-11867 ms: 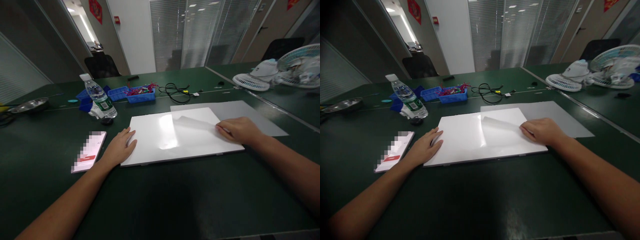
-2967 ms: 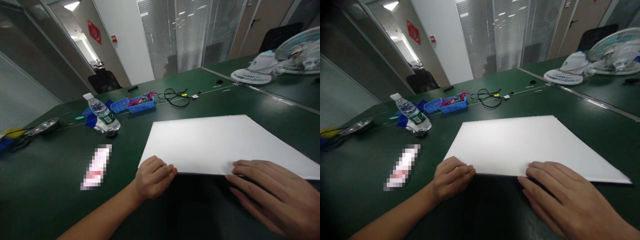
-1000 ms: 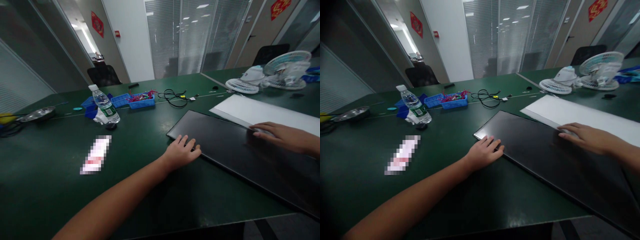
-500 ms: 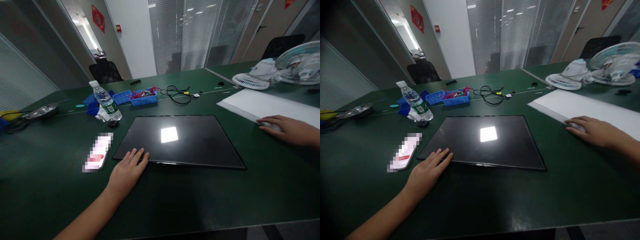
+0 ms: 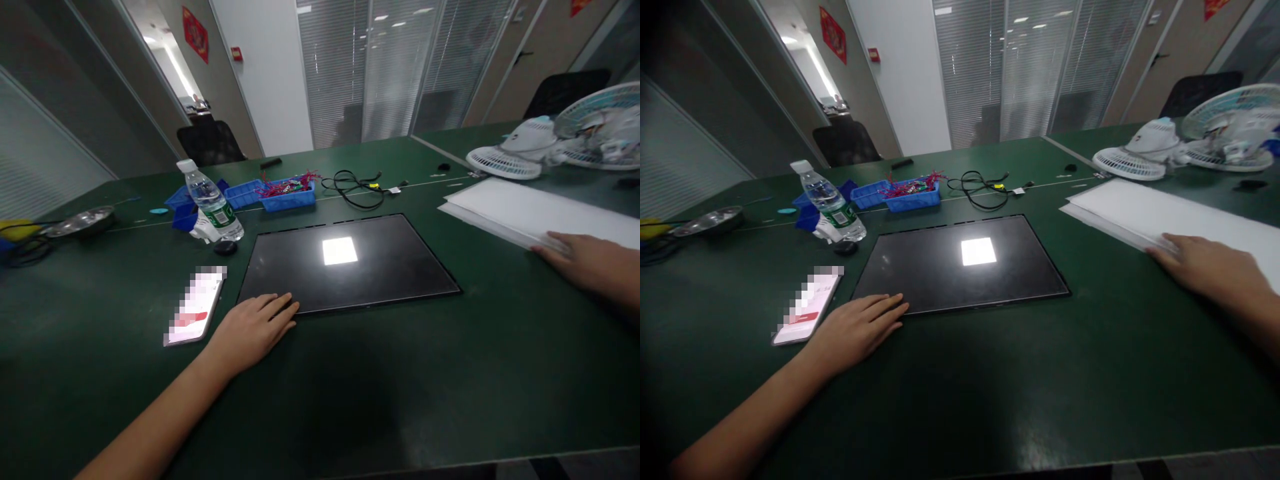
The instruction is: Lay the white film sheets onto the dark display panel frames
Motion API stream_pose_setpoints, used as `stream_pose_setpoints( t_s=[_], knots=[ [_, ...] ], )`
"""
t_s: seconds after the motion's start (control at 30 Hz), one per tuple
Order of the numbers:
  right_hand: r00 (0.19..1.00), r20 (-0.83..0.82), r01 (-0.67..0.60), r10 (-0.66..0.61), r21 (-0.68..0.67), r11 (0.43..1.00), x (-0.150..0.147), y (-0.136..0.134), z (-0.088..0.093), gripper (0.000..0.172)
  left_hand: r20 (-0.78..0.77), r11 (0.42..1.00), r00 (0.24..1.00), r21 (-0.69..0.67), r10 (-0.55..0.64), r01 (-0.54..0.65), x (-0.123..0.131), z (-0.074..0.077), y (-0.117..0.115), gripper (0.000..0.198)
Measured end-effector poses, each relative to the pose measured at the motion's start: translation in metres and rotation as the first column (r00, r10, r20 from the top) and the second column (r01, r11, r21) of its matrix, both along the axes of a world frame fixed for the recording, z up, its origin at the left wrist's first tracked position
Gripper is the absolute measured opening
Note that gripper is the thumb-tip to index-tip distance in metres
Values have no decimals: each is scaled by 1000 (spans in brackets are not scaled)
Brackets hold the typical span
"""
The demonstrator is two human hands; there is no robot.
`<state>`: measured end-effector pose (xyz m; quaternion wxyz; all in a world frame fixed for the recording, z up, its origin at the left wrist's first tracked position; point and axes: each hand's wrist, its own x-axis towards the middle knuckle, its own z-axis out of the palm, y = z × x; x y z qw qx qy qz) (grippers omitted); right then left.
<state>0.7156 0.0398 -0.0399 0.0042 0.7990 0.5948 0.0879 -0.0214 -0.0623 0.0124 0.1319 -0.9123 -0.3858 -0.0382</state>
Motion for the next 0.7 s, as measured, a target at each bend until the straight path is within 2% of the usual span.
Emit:
stream_pose_setpoints(
  t_s=[0.07,0.2,0.3,0.4,0.47,0.6,0.7],
  knots=[
    [1000,-7,-1,1,-6,1000,-6,-5,6,86,72,998,997,-59,8,-4,-4,5,10,48],
    [998,-53,-47,47,-5,999,-21,-13,21,69,175,980,968,-121,177,-158,-10,9,38,58],
    [994,-94,-51,49,-24,998,-27,-18,30,61,231,946,925,-198,301,-258,-12,0,54,73],
    [997,-71,-26,24,-29,999,-23,-20,33,52,260,903,888,-313,380,-295,-12,-13,60,78],
    [999,-45,-18,18,-2,1000,-16,-20,33,56,268,892,879,-343,394,-295,-10,-18,60,77],
    [994,-91,-51,56,60,997,2,-12,31,79,281,891,875,-349,394,-289,-4,-20,56,76],
    [994,-99,-36,36,3,999,6,-1,31,63,348,887,830,-324,436,-330,-5,-19,56,69]
  ],
)
